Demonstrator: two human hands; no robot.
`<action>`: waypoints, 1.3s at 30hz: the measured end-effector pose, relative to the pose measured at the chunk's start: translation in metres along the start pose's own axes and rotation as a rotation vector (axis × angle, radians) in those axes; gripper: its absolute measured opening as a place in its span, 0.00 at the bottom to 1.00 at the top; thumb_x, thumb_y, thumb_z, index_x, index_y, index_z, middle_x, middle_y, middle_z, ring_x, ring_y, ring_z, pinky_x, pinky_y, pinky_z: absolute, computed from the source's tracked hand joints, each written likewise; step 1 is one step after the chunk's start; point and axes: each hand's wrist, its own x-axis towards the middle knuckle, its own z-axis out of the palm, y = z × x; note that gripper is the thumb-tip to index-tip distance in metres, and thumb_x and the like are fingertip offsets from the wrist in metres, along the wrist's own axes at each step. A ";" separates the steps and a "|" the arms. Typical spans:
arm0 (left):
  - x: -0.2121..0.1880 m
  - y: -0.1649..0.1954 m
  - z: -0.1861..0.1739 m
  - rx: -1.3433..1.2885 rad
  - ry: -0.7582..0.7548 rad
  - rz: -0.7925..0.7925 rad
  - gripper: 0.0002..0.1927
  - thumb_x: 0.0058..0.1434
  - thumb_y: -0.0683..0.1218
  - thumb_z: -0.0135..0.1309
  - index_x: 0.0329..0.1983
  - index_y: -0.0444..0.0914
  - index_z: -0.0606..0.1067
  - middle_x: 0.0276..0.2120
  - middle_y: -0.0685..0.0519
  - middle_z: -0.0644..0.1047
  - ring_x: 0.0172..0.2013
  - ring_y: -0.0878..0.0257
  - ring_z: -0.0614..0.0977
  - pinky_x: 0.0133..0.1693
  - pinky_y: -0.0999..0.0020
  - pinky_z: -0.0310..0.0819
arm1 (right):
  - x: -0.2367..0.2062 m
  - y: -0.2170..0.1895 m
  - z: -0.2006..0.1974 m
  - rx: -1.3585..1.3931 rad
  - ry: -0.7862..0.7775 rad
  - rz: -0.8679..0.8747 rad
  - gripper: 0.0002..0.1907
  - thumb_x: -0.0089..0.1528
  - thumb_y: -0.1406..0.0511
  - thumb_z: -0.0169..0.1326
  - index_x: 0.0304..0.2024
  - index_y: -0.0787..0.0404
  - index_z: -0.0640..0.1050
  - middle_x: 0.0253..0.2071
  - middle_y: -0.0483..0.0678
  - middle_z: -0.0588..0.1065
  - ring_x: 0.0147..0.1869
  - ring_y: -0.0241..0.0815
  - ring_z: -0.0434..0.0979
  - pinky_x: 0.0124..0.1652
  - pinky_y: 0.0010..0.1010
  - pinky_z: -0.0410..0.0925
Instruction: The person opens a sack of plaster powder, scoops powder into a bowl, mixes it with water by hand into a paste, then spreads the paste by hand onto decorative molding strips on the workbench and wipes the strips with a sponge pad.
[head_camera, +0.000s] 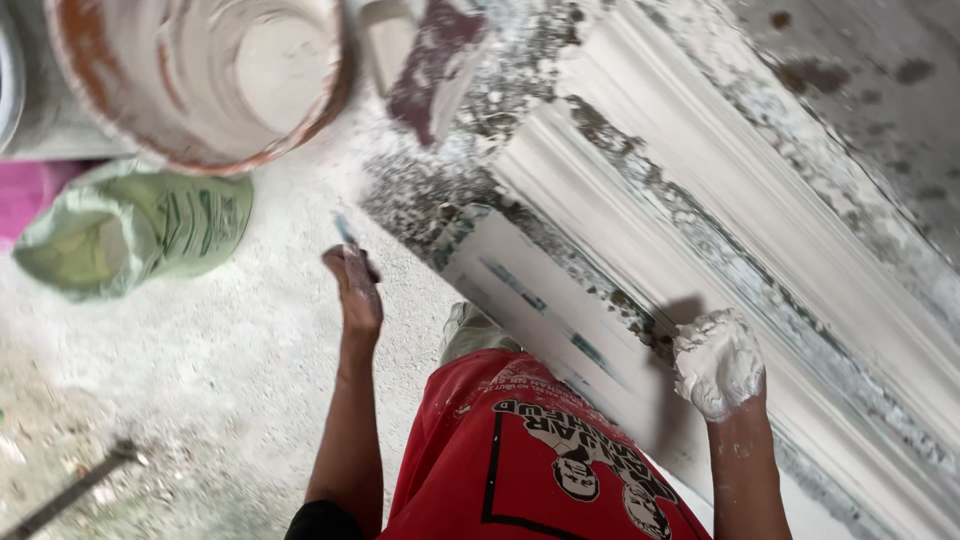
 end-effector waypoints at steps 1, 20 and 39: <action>-0.006 -0.012 -0.001 0.029 0.053 -0.026 0.14 0.83 0.52 0.36 0.55 0.37 0.55 0.36 0.49 0.66 0.32 0.64 0.67 0.33 0.63 0.69 | 0.003 0.001 0.007 0.048 -0.063 0.011 0.10 0.73 0.59 0.51 0.45 0.59 0.74 0.40 0.49 0.74 0.44 0.47 0.72 0.43 0.38 0.70; -0.038 0.001 0.010 -0.297 -0.390 -0.213 0.27 0.69 0.57 0.48 0.60 0.33 0.67 0.41 0.50 0.74 0.37 0.59 0.86 0.30 0.68 0.79 | -0.014 0.020 0.064 0.007 -0.258 0.135 0.10 0.73 0.61 0.51 0.46 0.61 0.73 0.40 0.49 0.71 0.44 0.44 0.70 0.46 0.36 0.69; 0.027 0.006 0.052 -0.735 -0.002 -0.875 0.42 0.69 0.72 0.32 0.66 0.35 0.68 0.55 0.42 0.72 0.49 0.50 0.71 0.49 0.38 0.70 | -0.087 0.085 0.129 0.281 -0.183 0.129 0.10 0.74 0.61 0.50 0.46 0.62 0.73 0.39 0.49 0.69 0.42 0.42 0.68 0.46 0.33 0.67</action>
